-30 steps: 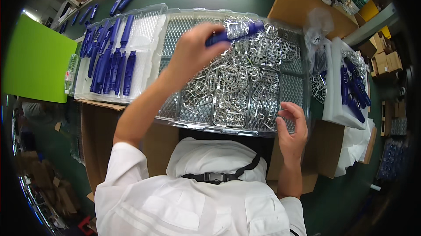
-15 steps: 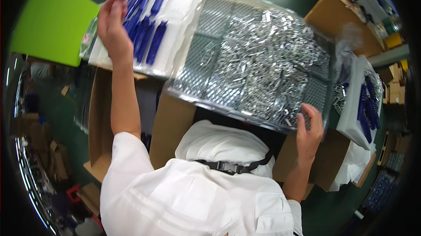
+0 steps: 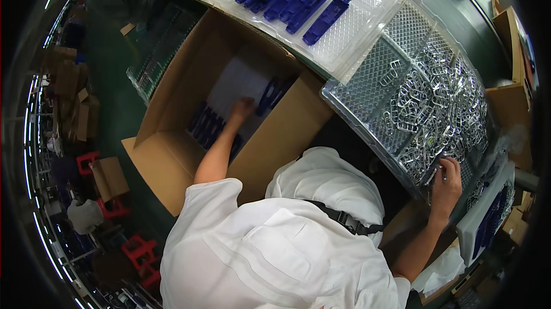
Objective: Insert small metal pins into blue plastic electronic components and pack them into boxes.
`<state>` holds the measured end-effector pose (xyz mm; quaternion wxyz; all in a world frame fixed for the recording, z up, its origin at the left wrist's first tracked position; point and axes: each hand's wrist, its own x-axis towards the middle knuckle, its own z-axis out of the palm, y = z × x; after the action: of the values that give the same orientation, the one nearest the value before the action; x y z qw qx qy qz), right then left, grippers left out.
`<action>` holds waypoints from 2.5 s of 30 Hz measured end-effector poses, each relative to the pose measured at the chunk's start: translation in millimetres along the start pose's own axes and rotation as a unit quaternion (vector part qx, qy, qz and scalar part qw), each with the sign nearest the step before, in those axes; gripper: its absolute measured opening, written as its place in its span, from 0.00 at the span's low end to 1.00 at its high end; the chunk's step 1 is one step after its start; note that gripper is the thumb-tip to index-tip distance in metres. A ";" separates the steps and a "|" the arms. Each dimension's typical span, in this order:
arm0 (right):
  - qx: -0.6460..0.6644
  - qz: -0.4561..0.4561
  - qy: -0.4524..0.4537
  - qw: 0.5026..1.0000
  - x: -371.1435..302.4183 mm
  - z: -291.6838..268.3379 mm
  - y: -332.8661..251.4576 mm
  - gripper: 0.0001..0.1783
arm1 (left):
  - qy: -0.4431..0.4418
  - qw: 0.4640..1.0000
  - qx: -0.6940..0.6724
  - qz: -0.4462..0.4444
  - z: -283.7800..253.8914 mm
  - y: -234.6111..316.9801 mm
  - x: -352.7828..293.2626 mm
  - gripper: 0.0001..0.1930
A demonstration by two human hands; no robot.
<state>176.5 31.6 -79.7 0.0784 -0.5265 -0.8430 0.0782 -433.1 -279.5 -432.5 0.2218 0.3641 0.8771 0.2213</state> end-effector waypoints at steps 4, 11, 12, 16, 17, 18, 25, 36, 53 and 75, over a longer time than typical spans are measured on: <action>0.134 0.021 0.036 0.990 -7.7 -12.7 5.3 0.11 | -0.047 0.999 -0.008 -0.018 31.5 54.7 6.7 0.26; 0.238 0.052 0.100 0.965 0.1 -5.0 15.9 0.09 | -0.125 0.972 0.193 0.037 7.2 -47.5 54.3 0.33; 0.236 0.079 0.105 0.963 -6.0 -7.9 13.9 0.10 | -0.111 0.981 0.155 -0.030 36.2 -28.7 59.3 0.33; 0.252 0.116 0.073 0.958 -22.6 -9.6 19.3 0.11 | -0.117 0.984 0.123 -0.049 47.7 6.0 65.2 0.34; 0.249 0.123 0.078 0.957 -23.9 -12.5 19.0 0.11 | -0.162 0.980 0.098 -0.061 46.3 11.5 66.8 0.34; 0.218 0.096 0.051 0.970 -22.1 -16.8 17.4 0.12 | -0.163 0.980 0.099 -0.057 44.2 13.3 62.7 0.34; 0.215 0.069 0.022 0.974 -29.4 -24.7 23.9 0.12 | -0.162 0.948 -0.250 -0.114 8.2 54.0 30.6 0.16; 0.515 0.190 0.054 0.834 -34.0 -26.4 14.2 0.17 | -0.098 0.781 -0.617 0.015 -157.5 316.1 -105.5 0.25; 0.389 -0.005 0.215 0.896 -65.9 -80.2 -66.8 0.16 | -0.599 0.638 -0.474 0.092 -33.3 537.6 -173.2 0.29; 0.246 -0.011 0.186 0.951 -59.3 -55.5 -64.6 0.10 | -0.522 0.721 -0.390 0.235 -27.0 539.6 -178.4 0.25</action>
<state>157.5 -47.0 -14.7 0.3617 -0.4865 -0.7740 0.1828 -42.8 -73.5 -73.4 0.7076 0.4976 0.3450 0.3643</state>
